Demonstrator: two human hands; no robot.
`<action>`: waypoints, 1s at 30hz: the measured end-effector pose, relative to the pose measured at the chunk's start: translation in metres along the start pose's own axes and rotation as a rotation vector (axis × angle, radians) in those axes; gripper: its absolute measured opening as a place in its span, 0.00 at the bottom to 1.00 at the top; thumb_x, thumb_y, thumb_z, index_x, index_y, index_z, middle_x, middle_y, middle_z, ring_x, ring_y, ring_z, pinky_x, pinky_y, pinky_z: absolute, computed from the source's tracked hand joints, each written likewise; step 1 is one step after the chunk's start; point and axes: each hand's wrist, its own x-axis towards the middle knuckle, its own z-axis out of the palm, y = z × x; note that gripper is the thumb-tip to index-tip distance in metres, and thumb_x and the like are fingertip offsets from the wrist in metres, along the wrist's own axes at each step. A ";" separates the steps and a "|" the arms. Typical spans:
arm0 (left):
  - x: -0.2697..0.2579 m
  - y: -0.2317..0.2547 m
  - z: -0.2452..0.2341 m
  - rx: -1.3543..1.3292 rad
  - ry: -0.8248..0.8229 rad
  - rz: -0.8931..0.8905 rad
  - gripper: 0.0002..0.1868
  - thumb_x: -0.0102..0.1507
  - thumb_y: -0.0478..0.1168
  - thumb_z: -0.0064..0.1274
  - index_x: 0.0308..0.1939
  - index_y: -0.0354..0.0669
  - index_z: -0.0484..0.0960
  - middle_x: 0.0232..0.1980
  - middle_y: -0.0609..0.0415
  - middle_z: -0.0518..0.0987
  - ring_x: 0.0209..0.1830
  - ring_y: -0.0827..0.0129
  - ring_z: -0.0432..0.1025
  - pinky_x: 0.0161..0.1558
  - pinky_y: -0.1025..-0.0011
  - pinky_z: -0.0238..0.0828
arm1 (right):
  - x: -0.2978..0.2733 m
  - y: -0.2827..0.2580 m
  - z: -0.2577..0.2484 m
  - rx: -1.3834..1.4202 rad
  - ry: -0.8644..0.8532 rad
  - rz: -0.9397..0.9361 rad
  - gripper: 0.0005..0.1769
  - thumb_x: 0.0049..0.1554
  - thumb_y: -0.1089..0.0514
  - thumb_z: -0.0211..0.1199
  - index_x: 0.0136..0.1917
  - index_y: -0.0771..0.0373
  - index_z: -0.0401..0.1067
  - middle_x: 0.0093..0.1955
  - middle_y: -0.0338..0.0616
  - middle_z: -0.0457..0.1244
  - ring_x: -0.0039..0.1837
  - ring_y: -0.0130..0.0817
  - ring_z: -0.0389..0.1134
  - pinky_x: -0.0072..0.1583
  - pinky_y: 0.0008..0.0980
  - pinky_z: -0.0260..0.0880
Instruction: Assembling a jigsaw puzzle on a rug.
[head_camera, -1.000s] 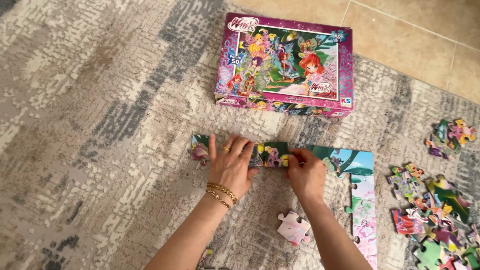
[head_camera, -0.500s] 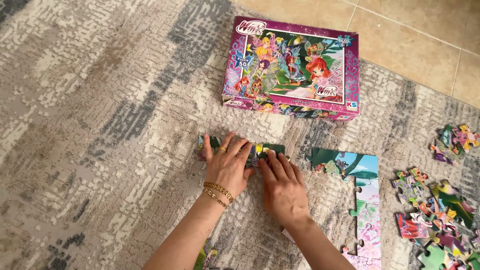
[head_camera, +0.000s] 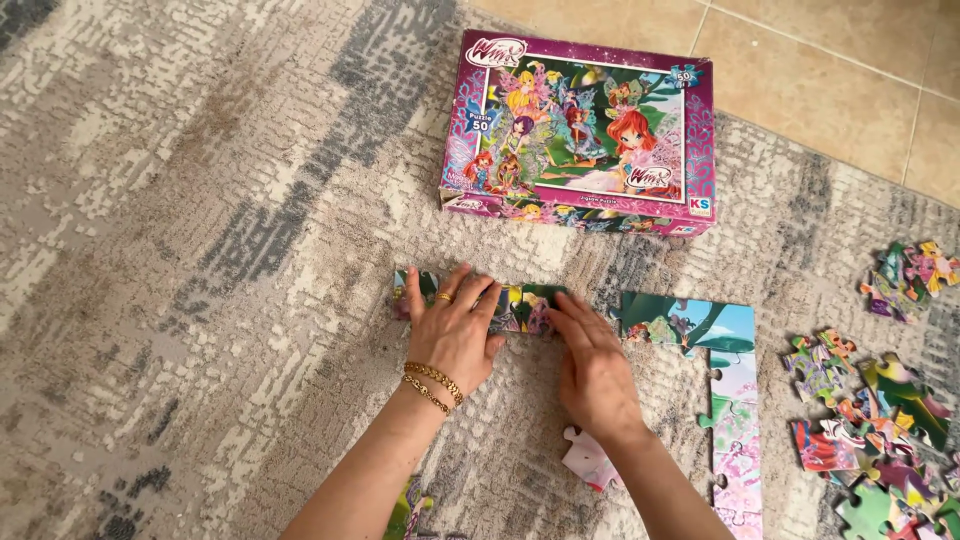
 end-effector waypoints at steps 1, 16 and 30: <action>-0.001 0.000 -0.001 0.000 0.000 -0.002 0.35 0.57 0.49 0.64 0.67 0.47 0.72 0.72 0.59 0.67 0.77 0.63 0.51 0.73 0.34 0.14 | 0.001 -0.002 -0.001 0.001 -0.001 -0.001 0.30 0.53 0.72 0.54 0.69 0.64 0.68 0.77 0.49 0.58 0.81 0.47 0.57 0.81 0.44 0.53; 0.001 -0.003 0.009 0.049 0.008 0.052 0.34 0.59 0.49 0.61 0.67 0.42 0.72 0.70 0.55 0.68 0.72 0.65 0.61 0.76 0.39 0.23 | 0.008 -0.016 -0.006 -0.216 -0.139 -0.051 0.39 0.46 0.73 0.58 0.70 0.56 0.69 0.78 0.60 0.53 0.79 0.57 0.52 0.77 0.52 0.47; -0.002 0.003 0.006 0.006 0.135 0.064 0.32 0.56 0.46 0.64 0.62 0.38 0.76 0.64 0.52 0.73 0.66 0.61 0.68 0.77 0.44 0.32 | 0.053 -0.018 -0.023 -0.098 -0.162 0.128 0.44 0.40 0.62 0.71 0.70 0.68 0.64 0.68 0.58 0.59 0.65 0.58 0.60 0.65 0.52 0.58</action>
